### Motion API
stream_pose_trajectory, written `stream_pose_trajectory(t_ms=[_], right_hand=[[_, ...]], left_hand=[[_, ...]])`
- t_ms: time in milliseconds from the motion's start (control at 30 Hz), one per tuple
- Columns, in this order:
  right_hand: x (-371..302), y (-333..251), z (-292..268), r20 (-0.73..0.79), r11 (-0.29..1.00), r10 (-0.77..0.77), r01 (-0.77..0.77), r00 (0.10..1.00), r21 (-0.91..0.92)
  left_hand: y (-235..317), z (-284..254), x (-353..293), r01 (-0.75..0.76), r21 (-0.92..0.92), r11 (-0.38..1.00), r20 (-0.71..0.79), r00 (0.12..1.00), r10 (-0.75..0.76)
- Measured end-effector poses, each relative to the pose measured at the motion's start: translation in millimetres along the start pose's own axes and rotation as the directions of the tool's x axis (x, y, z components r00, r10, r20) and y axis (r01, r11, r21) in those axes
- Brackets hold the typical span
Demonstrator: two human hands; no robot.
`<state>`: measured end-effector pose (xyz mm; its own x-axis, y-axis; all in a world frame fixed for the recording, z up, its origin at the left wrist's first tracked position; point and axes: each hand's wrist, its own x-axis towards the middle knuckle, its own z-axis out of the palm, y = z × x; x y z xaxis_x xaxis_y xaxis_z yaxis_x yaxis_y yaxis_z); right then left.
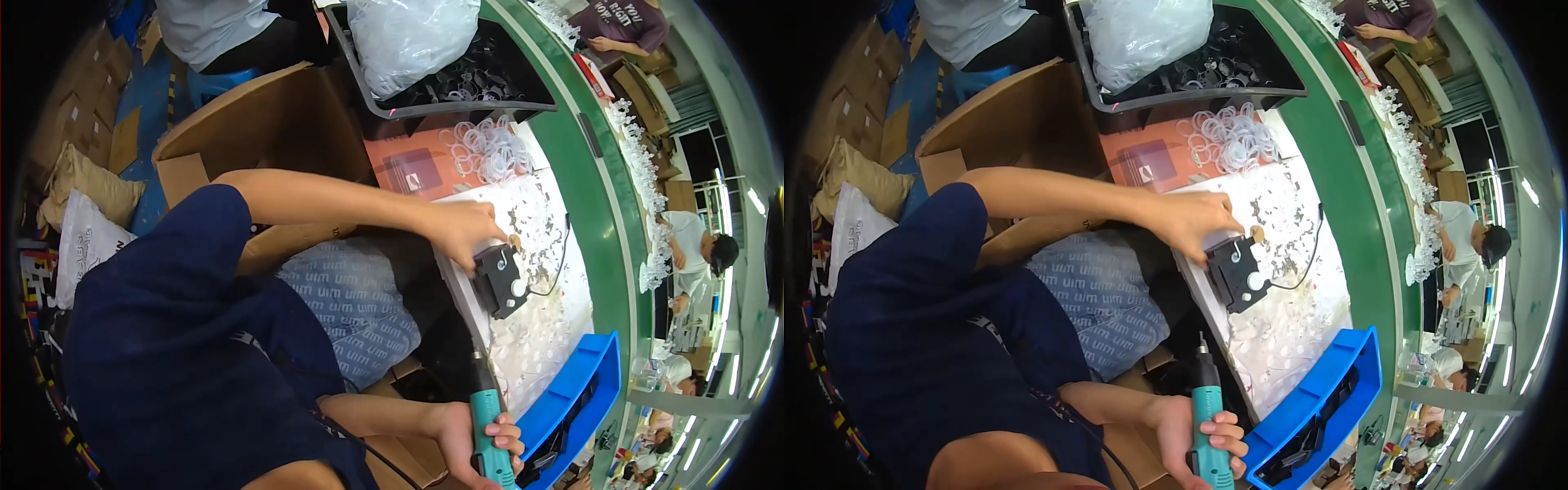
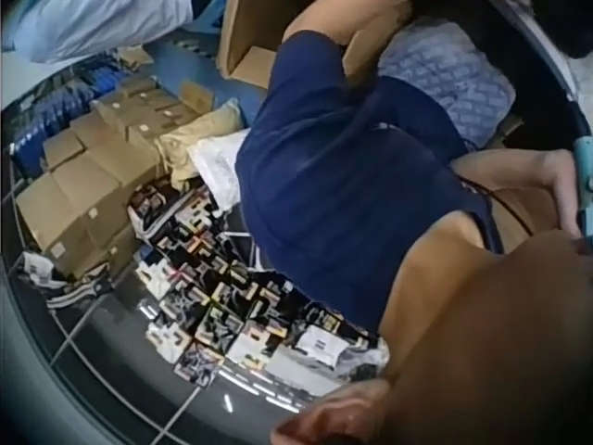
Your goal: Assembling electronic or mechanical lighting components using an electric screwdriver at a factory workbench.
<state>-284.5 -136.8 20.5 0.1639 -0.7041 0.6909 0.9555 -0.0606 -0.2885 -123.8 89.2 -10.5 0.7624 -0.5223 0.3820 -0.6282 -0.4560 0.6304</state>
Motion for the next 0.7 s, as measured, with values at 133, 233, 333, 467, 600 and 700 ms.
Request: stream_pose_trajectory(t_ms=[133,233,333,467,600,700], right_hand=[[0.1,-10.3,38.6,-0.072,0.995,-0.068,0.062,0.995,-0.078],[-3.3,-3.3,31.2,-0.021,0.995,-0.048,0.046,0.999,-0.083],[-10.3,-2.6,35.4,-0.039,0.993,-0.023,0.018,0.999,-0.118],[-11.8,-10.1,43.0,-0.054,0.978,0.061,-0.071,0.997,-0.194],[-15.1,-2.7,48.7,-0.096,0.957,0.122,-0.143,0.988,-0.252],[-15.1,5.2,40.4,-0.096,0.959,0.173,-0.19,0.98,-0.21]], left_hand=[[-20.9,-45.0,-22.3,0.105,-0.116,0.988,-0.062,0.992,-0.112],[-35.6,-51.4,-29.4,0.257,0.164,0.952,-0.57,0.812,-0.121],[-52.4,-43.1,-21.7,0.385,0.141,0.912,-0.507,0.82,-0.267],[-59.2,-43.7,-22.0,0.263,0.115,0.958,-0.594,0.791,-0.146],[-35.3,-48.1,-7.7,0.205,0.25,0.946,-0.719,0.694,0.04],[24.3,-45.0,14.4,0.081,-0.084,0.993,-0.682,0.722,-0.117]])
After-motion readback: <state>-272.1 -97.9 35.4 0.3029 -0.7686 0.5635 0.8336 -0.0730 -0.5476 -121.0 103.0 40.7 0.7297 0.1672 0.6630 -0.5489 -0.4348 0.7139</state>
